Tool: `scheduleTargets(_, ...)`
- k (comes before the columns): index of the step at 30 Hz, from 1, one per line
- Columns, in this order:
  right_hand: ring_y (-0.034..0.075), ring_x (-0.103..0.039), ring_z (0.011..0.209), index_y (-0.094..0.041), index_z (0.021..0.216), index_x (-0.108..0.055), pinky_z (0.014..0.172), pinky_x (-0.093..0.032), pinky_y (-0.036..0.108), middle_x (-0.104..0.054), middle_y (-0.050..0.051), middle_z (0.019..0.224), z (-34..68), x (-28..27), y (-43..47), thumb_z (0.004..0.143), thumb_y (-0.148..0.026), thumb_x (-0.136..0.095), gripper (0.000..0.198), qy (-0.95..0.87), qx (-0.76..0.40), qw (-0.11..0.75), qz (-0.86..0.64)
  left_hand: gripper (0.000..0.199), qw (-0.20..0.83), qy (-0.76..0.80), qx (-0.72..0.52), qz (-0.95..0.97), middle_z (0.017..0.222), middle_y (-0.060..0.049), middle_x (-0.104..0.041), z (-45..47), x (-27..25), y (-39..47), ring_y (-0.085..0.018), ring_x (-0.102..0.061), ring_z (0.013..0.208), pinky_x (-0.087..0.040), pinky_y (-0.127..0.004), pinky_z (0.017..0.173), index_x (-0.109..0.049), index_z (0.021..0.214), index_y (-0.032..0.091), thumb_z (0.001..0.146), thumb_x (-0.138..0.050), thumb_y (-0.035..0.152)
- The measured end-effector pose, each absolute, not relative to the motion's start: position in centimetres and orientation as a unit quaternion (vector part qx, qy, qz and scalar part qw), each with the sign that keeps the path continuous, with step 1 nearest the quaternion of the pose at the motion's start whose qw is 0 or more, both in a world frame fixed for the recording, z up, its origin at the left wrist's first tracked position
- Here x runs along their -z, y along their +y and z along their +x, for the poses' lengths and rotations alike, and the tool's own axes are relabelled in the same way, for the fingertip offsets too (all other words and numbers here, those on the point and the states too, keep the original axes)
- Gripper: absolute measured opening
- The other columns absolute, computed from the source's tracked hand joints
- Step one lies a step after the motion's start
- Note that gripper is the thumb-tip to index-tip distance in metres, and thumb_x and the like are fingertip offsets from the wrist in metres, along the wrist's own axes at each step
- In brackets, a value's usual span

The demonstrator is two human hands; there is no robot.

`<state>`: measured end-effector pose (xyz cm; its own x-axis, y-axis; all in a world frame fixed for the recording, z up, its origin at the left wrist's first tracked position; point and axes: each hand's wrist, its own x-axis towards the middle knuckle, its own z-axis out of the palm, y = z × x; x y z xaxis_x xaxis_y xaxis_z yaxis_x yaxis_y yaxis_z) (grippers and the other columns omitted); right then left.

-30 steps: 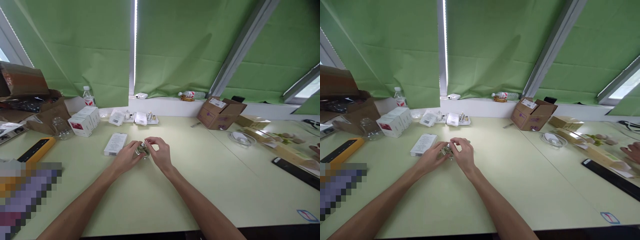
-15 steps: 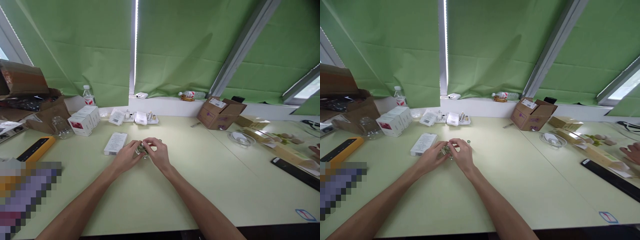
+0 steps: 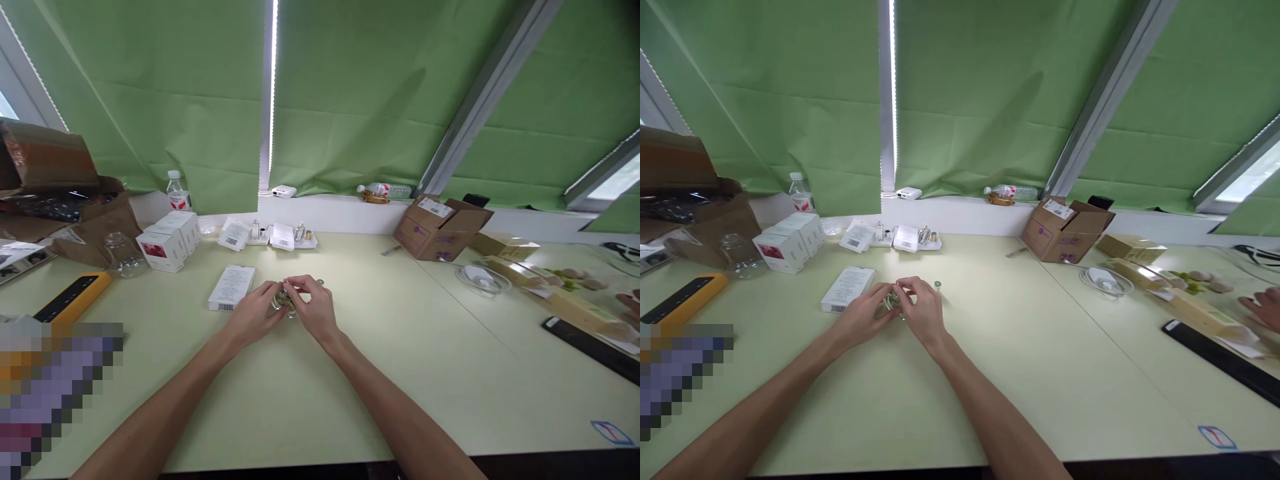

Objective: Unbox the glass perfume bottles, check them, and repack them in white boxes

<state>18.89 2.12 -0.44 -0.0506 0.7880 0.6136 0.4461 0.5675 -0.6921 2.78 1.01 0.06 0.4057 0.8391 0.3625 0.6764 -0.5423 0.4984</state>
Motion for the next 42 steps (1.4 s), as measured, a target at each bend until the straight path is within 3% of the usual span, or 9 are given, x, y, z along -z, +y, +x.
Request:
scheduleTargets(16, 0.019, -0.068, 0.084, -0.023, 0.084, -0.061, 0.074, -0.055, 0.032, -0.071, 0.001, 0.088, 18.98, 0.67, 2.34, 0.09, -0.029, -0.053, 0.012, -0.742, -0.123, 0.502, -0.427, 0.034, 0.138, 0.451, -0.304, 0.828, 0.116, -0.006, -0.058, 2.71, 0.11, 1.13, -0.021, -0.061, 0.096, -0.049, -0.029, 0.07, -0.049, 0.124, 0.028, 0.09, -0.047, 0.032)
scheduleTargets(33, 0.018, -0.067, 0.083, -0.025, 0.084, -0.059, 0.073, -0.056, 0.034, -0.07, 0.0, 0.09, 19.55, 0.83, 2.84, 0.091, -0.031, -0.051, 0.012, -0.755, -0.147, 0.477, -0.425, 0.029, 0.134, 0.452, -0.3, 0.829, 0.114, -0.005, -0.058, 2.58, -0.05, 1.08, -0.02, -0.061, 0.093, -0.049, -0.029, 0.069, -0.051, 0.119, 0.027, 0.091, -0.046, 0.03)
scheduleTargets(42, 0.019, -0.066, 0.087, -0.024, 0.086, -0.063, 0.073, -0.056, 0.033, -0.071, 0.002, 0.092, 19.74, 0.84, 2.94, 0.091, -0.03, -0.051, 0.015, -0.77, -0.104, 0.475, -0.413, 0.027, 0.125, 0.456, -0.299, 0.829, 0.112, -0.004, -0.058, 2.5, 0.03, 1.16, -0.019, -0.061, 0.091, -0.047, -0.028, 0.067, -0.051, 0.118, 0.028, 0.092, -0.045, 0.031)
